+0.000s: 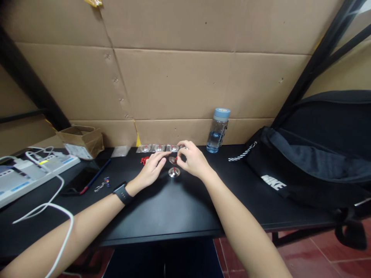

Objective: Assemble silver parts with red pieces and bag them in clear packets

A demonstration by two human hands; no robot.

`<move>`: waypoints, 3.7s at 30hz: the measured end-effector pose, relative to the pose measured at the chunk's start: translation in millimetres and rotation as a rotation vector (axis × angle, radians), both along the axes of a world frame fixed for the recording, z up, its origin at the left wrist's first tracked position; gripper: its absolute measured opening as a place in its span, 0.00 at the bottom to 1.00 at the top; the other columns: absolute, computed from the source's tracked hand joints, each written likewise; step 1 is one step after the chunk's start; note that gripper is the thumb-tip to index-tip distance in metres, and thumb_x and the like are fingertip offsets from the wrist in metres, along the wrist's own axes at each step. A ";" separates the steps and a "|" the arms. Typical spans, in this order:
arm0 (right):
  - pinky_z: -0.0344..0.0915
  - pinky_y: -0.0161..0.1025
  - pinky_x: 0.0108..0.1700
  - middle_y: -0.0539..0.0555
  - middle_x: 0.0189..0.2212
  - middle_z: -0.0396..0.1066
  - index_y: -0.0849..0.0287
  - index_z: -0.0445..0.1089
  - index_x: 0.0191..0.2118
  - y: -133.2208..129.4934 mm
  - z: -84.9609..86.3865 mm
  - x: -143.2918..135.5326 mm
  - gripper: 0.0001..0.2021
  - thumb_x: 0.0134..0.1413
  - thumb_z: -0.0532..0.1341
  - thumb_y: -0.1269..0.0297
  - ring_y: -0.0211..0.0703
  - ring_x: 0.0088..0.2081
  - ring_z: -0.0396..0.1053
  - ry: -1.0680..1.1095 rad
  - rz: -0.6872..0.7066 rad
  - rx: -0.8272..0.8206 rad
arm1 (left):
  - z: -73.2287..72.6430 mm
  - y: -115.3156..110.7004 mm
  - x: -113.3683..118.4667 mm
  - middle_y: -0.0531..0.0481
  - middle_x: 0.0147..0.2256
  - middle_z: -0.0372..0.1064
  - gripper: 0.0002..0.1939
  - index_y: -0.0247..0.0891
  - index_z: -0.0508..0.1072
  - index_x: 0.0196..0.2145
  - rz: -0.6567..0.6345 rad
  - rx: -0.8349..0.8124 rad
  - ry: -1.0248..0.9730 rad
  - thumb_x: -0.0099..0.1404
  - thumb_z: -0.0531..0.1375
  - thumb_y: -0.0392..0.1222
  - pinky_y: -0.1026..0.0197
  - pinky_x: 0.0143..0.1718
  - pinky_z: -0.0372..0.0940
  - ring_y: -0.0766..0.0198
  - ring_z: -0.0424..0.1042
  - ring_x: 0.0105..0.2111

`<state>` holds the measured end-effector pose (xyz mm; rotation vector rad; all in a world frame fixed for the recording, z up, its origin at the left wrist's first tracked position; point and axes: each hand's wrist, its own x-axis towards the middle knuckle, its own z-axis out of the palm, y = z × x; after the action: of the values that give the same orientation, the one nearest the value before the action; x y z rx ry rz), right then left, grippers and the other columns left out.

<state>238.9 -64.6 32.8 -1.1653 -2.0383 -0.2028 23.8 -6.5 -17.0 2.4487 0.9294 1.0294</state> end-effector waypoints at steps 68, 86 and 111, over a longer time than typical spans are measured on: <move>0.71 0.39 0.40 0.58 0.43 0.78 0.59 0.77 0.34 17.5 -24.1 -8.5 0.06 0.55 0.65 0.63 0.45 0.41 0.76 0.417 0.070 -0.413 | 13.9 8.0 -12.9 0.47 0.52 0.67 0.10 0.46 0.77 0.38 0.163 0.132 0.122 0.71 0.57 0.48 0.47 0.52 0.54 0.51 0.61 0.55; 0.77 0.51 0.49 0.56 0.43 0.75 0.54 0.74 0.51 15.6 -43.1 -27.5 0.20 0.52 0.72 0.62 0.43 0.41 0.77 1.186 0.387 -0.939 | 7.4 5.0 -8.3 0.48 0.50 0.69 0.09 0.46 0.78 0.37 0.158 0.082 0.122 0.70 0.59 0.48 0.49 0.49 0.55 0.51 0.62 0.53; 0.76 0.47 0.52 0.56 0.50 0.74 0.53 0.76 0.53 14.9 -41.7 -27.9 0.25 0.46 0.74 0.69 0.46 0.48 0.76 1.151 0.321 -0.906 | 21.7 18.1 -22.7 0.50 0.49 0.72 0.09 0.49 0.79 0.39 0.158 0.189 0.096 0.68 0.60 0.51 0.48 0.52 0.54 0.51 0.63 0.54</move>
<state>211.0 -49.6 -8.9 -0.9984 -1.1605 1.3553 1.1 11.7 4.8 2.6343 1.1193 1.1064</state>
